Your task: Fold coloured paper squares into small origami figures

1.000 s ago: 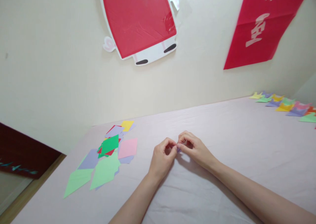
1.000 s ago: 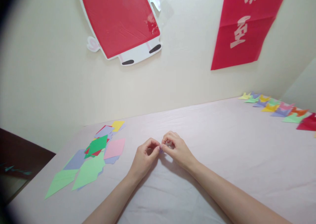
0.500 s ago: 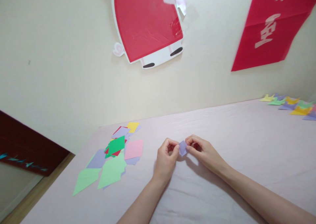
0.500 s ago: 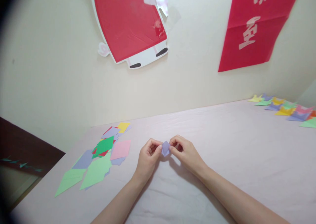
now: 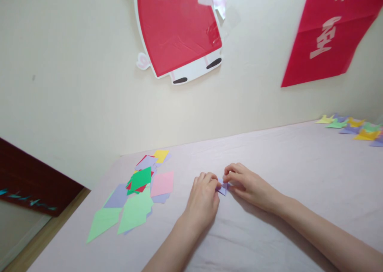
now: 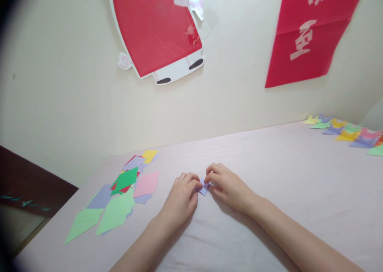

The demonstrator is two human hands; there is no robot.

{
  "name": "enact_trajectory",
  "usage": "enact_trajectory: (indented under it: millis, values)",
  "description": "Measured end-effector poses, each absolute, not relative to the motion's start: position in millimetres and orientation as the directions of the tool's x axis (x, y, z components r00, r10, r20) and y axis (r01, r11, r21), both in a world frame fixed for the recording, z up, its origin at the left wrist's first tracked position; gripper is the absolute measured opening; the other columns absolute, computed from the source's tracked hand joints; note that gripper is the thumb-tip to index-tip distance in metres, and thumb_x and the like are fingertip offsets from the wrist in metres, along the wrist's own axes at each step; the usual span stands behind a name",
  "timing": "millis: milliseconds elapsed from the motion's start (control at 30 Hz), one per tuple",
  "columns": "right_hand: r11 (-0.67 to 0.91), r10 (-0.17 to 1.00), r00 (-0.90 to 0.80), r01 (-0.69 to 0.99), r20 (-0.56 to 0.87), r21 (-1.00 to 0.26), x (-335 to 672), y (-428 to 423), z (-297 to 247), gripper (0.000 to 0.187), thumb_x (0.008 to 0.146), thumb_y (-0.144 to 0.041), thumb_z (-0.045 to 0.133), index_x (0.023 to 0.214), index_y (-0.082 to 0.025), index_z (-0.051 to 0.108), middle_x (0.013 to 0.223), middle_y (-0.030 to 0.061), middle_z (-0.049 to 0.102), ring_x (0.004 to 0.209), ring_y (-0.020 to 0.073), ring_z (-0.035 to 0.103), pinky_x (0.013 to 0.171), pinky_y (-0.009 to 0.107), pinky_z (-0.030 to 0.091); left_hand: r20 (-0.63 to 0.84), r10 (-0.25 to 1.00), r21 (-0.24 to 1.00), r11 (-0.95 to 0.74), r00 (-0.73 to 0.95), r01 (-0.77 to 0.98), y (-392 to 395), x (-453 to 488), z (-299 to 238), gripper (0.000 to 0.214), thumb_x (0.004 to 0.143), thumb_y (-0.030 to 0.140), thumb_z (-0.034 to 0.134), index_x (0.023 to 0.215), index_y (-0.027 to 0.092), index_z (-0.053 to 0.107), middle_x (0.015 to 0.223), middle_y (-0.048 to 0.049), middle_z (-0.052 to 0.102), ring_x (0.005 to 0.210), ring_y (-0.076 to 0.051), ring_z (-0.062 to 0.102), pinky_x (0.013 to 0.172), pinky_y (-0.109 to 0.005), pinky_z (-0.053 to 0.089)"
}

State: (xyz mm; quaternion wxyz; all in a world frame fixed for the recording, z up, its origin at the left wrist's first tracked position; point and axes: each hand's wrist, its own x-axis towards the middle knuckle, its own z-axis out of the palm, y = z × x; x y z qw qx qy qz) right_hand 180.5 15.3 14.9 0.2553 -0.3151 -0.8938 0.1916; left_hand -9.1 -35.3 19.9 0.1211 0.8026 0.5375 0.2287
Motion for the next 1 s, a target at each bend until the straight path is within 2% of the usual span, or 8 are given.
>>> enact_trajectory:
  millis: [100,200,300,467,600,700,833,1000]
  values:
    - [0.814,0.572,-0.740,0.459,0.353,-0.356,183,21,12,0.022,0.082,-0.002,0.058,0.092,-0.020,0.068,0.096,0.0057,0.065,0.090,0.0212,0.054,0.079,0.033,0.044,0.183,0.914,0.425,-0.406,0.362,0.809,-32,-12,22,0.031,0.078,-0.001,0.046,0.096,0.019,0.060,0.101,-0.0041,0.061,0.097,-0.021,0.052,0.087,-0.035,0.042]
    - [0.819,0.573,-0.741,0.509,0.350,-0.265,181,23,10,0.013,0.085,-0.006,0.059,0.085,-0.017,0.067,0.087,0.0051,0.066,0.084,0.0213,0.054,0.075,0.033,0.043,0.156,0.907,0.404,-0.419,0.390,0.813,-32,-12,24,0.027,0.079,0.002,0.048,0.097,0.018,0.062,0.103,-0.0058,0.060,0.099,-0.022,0.052,0.089,-0.035,0.042]
    - [0.806,0.591,-0.723,0.539,0.357,-0.243,179,22,9,0.012,0.085,-0.006,0.059,0.082,-0.016,0.065,0.083,0.0046,0.066,0.081,0.0208,0.053,0.073,0.033,0.042,0.114,0.912,0.390,-0.406,0.394,0.827,-32,-10,28,0.022,0.082,0.005,0.051,0.095,0.016,0.065,0.103,-0.0065,0.060,0.098,-0.022,0.053,0.090,-0.035,0.043]
    - [0.851,0.524,-0.749,0.478,0.405,-0.218,179,19,12,0.022,0.084,-0.002,0.057,0.095,-0.019,0.067,0.099,0.0052,0.067,0.092,0.0208,0.054,0.079,0.033,0.041,0.071,0.923,0.379,-0.376,0.379,0.845,-33,-7,31,0.016,0.085,0.010,0.056,0.097,0.015,0.066,0.105,-0.0071,0.060,0.098,-0.022,0.054,0.091,-0.036,0.044]
    - [0.868,0.492,-0.772,0.471,0.403,-0.158,178,21,9,0.013,0.087,-0.008,0.061,0.087,-0.018,0.068,0.091,0.0040,0.069,0.086,0.0204,0.054,0.077,0.033,0.039,0.080,0.923,0.347,-0.381,0.378,0.857,-35,-8,29,0.013,0.087,0.011,0.057,0.095,0.014,0.066,0.105,-0.0073,0.061,0.098,-0.022,0.054,0.090,-0.037,0.044]
    - [0.851,0.524,-0.752,0.487,0.401,-0.199,176,21,6,0.012,0.086,-0.007,0.061,0.084,-0.017,0.068,0.086,0.0036,0.069,0.083,0.0197,0.054,0.075,0.032,0.039,0.082,0.926,0.338,-0.373,0.368,0.864,-38,-8,28,0.009,0.086,0.011,0.059,0.092,0.014,0.064,0.104,-0.0071,0.062,0.097,-0.022,0.054,0.089,-0.037,0.044]
    - [0.814,0.580,-0.716,0.496,0.389,-0.302,175,18,6,0.013,0.085,-0.006,0.060,0.084,-0.018,0.066,0.085,0.0036,0.068,0.083,0.0195,0.054,0.075,0.031,0.040,0.071,0.942,0.394,-0.329,0.328,0.858,-41,-9,32,0.007,0.085,0.017,0.063,0.092,0.016,0.062,0.100,-0.0057,0.061,0.095,-0.022,0.055,0.087,-0.035,0.044]
    - [0.779,0.621,-0.692,0.491,0.369,-0.390,176,14,8,0.015,0.083,-0.005,0.058,0.080,-0.018,0.063,0.082,0.0035,0.065,0.082,0.0193,0.053,0.072,0.029,0.041,0.031,0.941,0.369,-0.324,0.337,0.871,-38,-7,36,0.015,0.088,0.009,0.053,0.095,0.018,0.062,0.098,-0.0040,0.060,0.092,-0.019,0.056,0.083,-0.031,0.044]
